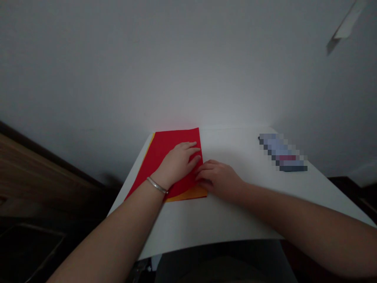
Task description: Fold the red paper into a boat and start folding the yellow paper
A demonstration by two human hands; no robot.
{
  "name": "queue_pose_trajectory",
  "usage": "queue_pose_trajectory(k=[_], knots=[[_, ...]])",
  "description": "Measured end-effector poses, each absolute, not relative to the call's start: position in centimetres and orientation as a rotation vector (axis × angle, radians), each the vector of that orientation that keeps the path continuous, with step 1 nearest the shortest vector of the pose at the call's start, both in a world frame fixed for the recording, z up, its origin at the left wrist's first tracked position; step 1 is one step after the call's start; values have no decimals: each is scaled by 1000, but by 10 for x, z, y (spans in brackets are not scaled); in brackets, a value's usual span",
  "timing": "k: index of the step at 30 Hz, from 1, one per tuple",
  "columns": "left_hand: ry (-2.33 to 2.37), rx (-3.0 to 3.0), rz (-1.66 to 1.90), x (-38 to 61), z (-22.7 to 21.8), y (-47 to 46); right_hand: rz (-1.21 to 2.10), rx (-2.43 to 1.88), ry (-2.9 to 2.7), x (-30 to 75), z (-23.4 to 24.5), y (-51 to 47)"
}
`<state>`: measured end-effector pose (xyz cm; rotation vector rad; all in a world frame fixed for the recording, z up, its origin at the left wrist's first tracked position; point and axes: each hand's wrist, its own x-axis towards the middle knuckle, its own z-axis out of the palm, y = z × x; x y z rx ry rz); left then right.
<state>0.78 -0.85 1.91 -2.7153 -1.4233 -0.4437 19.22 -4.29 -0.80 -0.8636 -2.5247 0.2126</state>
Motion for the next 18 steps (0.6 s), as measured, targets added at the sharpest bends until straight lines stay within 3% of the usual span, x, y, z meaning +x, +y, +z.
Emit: queue_pose_trajectory(k=[3,8,18], knots=[[-1369,-2684,-556,14,42,-29,244,-922,-2362,194,-7,-39],[-1344,-2557,-390,28,68,-60,347,-1067,-2125,208,7,-33],[-1421,-2482,-92,24,58,-54,587,-986,-2350,284,32,-20]])
